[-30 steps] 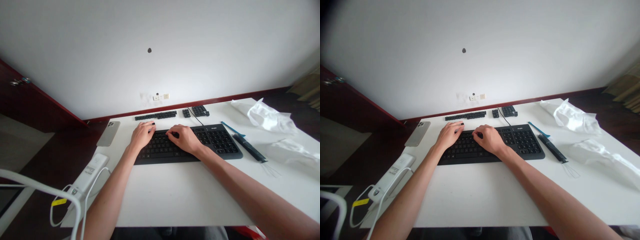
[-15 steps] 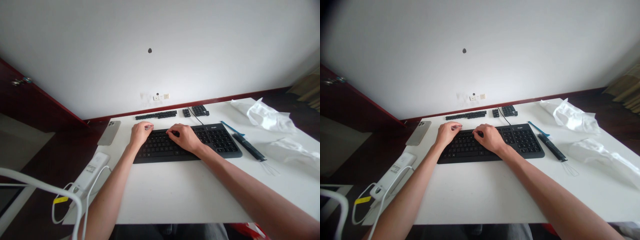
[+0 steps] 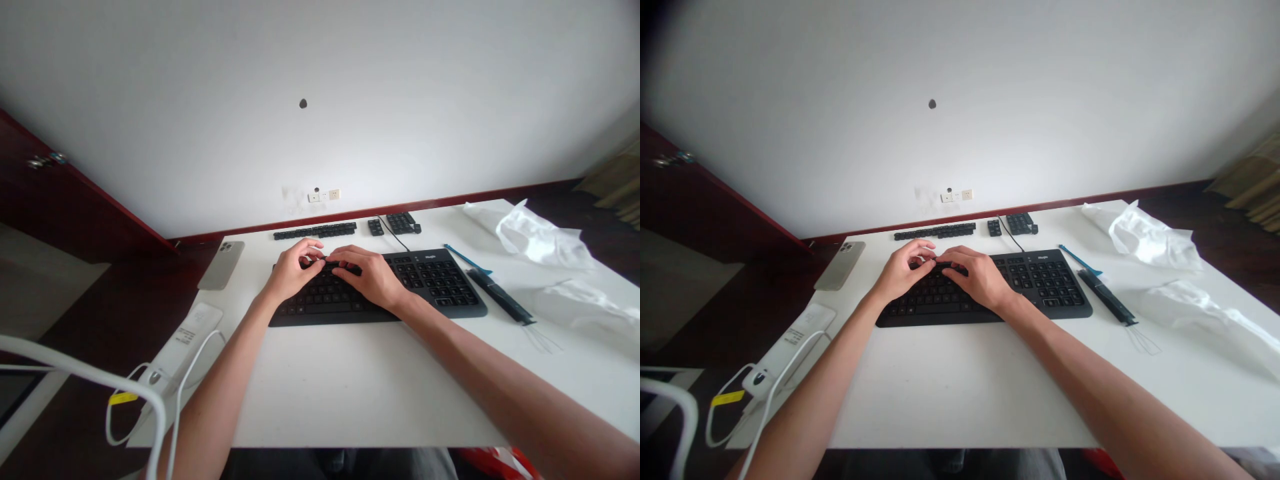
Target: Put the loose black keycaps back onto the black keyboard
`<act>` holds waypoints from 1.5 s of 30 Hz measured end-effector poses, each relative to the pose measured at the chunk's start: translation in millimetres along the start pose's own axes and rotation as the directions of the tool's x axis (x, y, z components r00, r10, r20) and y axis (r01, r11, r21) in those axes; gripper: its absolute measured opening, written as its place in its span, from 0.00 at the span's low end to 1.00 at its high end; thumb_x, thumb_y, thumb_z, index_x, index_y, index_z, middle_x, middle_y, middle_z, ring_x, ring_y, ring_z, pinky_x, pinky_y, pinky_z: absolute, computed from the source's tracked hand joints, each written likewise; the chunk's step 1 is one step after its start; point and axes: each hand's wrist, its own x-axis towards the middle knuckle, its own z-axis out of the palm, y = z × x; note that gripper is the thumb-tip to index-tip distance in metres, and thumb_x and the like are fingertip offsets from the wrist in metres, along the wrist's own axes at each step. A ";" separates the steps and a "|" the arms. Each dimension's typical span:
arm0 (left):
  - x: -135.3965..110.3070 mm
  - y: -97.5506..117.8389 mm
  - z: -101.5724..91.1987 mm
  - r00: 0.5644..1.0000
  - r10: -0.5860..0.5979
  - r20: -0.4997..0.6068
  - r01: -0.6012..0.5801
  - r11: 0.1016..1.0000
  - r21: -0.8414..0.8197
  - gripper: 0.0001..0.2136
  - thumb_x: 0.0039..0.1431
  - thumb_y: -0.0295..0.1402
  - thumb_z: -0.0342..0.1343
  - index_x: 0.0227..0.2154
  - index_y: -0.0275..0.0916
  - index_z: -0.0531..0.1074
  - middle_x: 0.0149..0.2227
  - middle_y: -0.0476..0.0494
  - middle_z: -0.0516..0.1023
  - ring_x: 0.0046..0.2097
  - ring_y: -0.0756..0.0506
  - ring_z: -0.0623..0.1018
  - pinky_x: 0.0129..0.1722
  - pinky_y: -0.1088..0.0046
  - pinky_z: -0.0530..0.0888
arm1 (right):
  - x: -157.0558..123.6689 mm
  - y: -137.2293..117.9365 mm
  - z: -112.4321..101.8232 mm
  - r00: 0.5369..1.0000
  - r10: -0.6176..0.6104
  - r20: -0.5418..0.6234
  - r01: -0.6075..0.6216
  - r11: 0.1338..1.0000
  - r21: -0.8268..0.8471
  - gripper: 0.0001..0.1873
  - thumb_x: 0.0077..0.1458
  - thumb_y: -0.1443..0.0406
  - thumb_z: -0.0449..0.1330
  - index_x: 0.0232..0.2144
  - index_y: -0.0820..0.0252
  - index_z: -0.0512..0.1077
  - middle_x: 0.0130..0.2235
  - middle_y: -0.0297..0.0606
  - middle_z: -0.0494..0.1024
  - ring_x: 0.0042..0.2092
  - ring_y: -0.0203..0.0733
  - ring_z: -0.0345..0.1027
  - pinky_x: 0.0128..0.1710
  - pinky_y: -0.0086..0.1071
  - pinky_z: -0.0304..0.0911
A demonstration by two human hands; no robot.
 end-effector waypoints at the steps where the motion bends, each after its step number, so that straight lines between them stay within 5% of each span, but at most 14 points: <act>1: -1.4 2.5 0.2 0.999 -0.002 0.040 0.002 1.000 -0.019 0.15 0.61 0.34 0.60 0.51 0.42 0.72 0.43 0.42 0.83 0.45 0.45 0.81 0.45 0.69 0.75 | 0.2 -0.7 0.5 1.000 -0.014 0.002 0.014 1.000 0.018 0.12 0.65 0.66 0.60 0.49 0.52 0.78 0.51 0.37 0.80 0.44 0.41 0.76 0.48 0.35 0.71; 9: -4.4 5.2 0.5 0.994 -0.006 0.107 0.008 1.000 -0.013 0.26 0.60 0.36 0.62 0.62 0.45 0.68 0.42 0.43 0.83 0.45 0.44 0.81 0.47 0.68 0.74 | 2.6 -4.0 -3.8 1.000 -0.002 0.010 0.001 1.000 0.013 0.06 0.62 0.67 0.62 0.37 0.56 0.80 0.43 0.38 0.84 0.44 0.44 0.79 0.48 0.38 0.74; 12: -2.4 -2.7 -5.3 1.000 0.015 0.003 -0.016 0.995 0.095 0.22 0.63 0.37 0.59 0.59 0.44 0.72 0.40 0.44 0.83 0.42 0.45 0.80 0.44 0.69 0.74 | 3.4 -1.1 -7.4 0.997 0.004 0.076 0.000 0.999 -0.049 0.05 0.60 0.68 0.64 0.38 0.56 0.81 0.42 0.37 0.84 0.42 0.43 0.79 0.47 0.37 0.74; 16: 0.8 -27.0 -20.8 0.980 0.035 -0.196 0.019 0.964 0.266 0.11 0.63 0.34 0.55 0.43 0.43 0.81 0.40 0.45 0.84 0.37 0.47 0.78 0.41 0.70 0.73 | 5.0 3.2 -13.3 0.982 0.016 0.187 0.010 0.991 -0.136 0.06 0.59 0.68 0.65 0.36 0.54 0.82 0.40 0.34 0.85 0.41 0.43 0.79 0.46 0.36 0.74; 22: 6.8 -66.0 -34.3 0.925 -0.079 -0.372 0.144 0.978 0.152 0.13 0.63 0.40 0.54 0.39 0.39 0.81 0.33 0.45 0.82 0.32 0.47 0.76 0.36 0.73 0.72 | 7.7 2.7 -20.6 0.954 0.009 0.301 0.051 0.980 -0.192 0.08 0.59 0.69 0.65 0.37 0.53 0.83 0.41 0.34 0.85 0.41 0.44 0.80 0.44 0.37 0.75; 32: 8.6 -68.3 -29.4 0.931 -0.124 -0.344 0.159 0.984 0.076 0.19 0.66 0.47 0.51 0.38 0.38 0.81 0.33 0.44 0.82 0.35 0.46 0.78 0.34 0.75 0.70 | 8.6 -3.1 -22.2 0.959 0.045 0.279 0.003 0.986 -0.169 0.07 0.60 0.70 0.64 0.36 0.55 0.82 0.39 0.35 0.85 0.39 0.42 0.79 0.41 0.34 0.75; 45: 8.2 -68.2 -28.9 0.931 -0.111 -0.347 0.168 0.976 0.139 0.14 0.63 0.41 0.54 0.33 0.40 0.82 0.30 0.47 0.81 0.30 0.47 0.75 0.33 0.73 0.67 | 8.6 -8.9 -12.9 0.960 0.031 0.280 0.015 0.987 -0.158 0.07 0.61 0.69 0.64 0.37 0.54 0.83 0.41 0.35 0.85 0.42 0.43 0.80 0.44 0.34 0.74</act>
